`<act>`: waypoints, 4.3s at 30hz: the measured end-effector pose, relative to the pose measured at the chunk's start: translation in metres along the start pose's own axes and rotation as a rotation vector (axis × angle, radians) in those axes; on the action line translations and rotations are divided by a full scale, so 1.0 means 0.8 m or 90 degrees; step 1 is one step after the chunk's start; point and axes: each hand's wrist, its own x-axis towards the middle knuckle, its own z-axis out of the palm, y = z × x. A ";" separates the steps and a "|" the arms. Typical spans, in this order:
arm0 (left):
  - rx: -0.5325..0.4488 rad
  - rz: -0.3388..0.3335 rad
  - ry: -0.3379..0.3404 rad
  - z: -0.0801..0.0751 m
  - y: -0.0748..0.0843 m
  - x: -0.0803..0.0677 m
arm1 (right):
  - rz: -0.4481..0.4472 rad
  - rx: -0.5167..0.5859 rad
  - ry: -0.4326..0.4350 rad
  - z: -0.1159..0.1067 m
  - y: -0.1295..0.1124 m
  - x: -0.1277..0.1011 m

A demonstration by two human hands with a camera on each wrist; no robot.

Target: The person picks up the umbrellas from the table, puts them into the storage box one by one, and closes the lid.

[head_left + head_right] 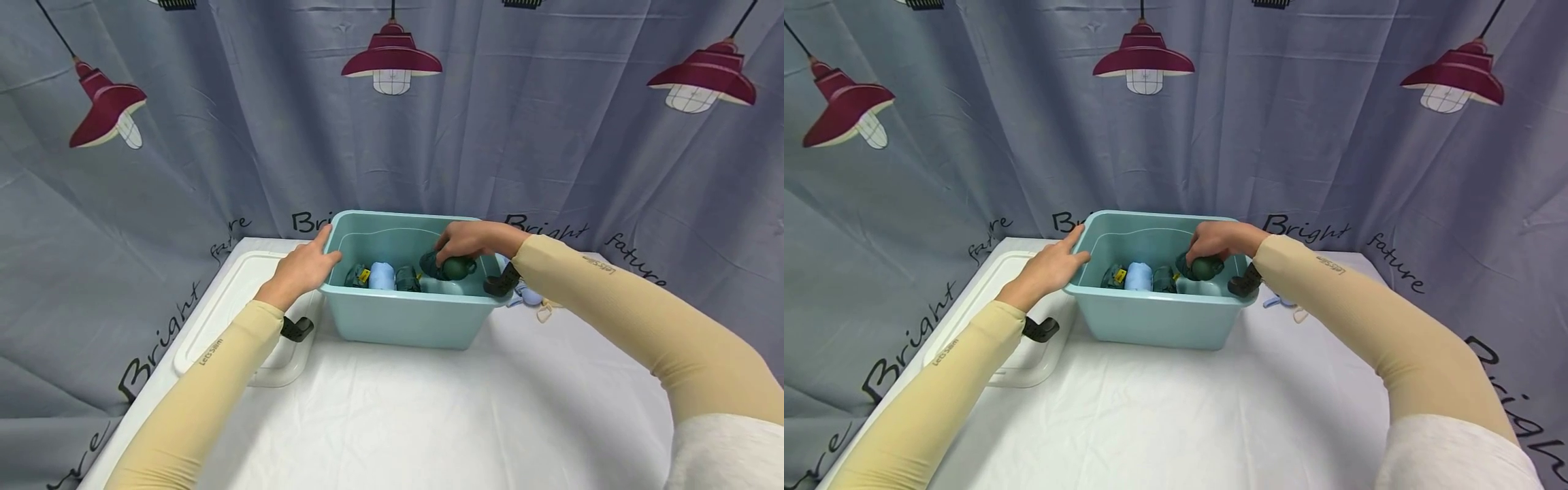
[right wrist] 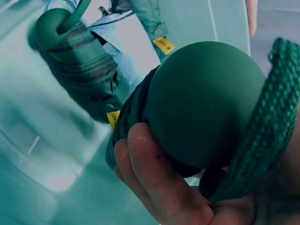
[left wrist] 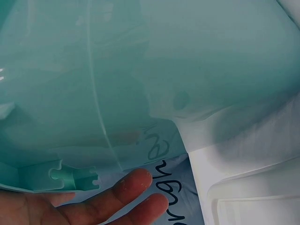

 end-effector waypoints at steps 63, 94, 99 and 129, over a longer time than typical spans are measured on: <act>0.009 -0.006 0.000 0.000 0.004 -0.001 | 0.030 0.033 -0.273 0.020 0.006 0.062; 0.001 -0.004 0.004 -0.002 0.000 -0.003 | -0.130 0.056 -0.047 -0.030 0.025 -0.029; -0.003 -0.001 0.005 -0.001 0.000 -0.002 | -0.140 0.066 0.012 -0.038 0.037 -0.048; -0.008 0.002 0.010 0.002 0.000 -0.003 | -0.089 0.121 0.245 -0.061 0.135 -0.095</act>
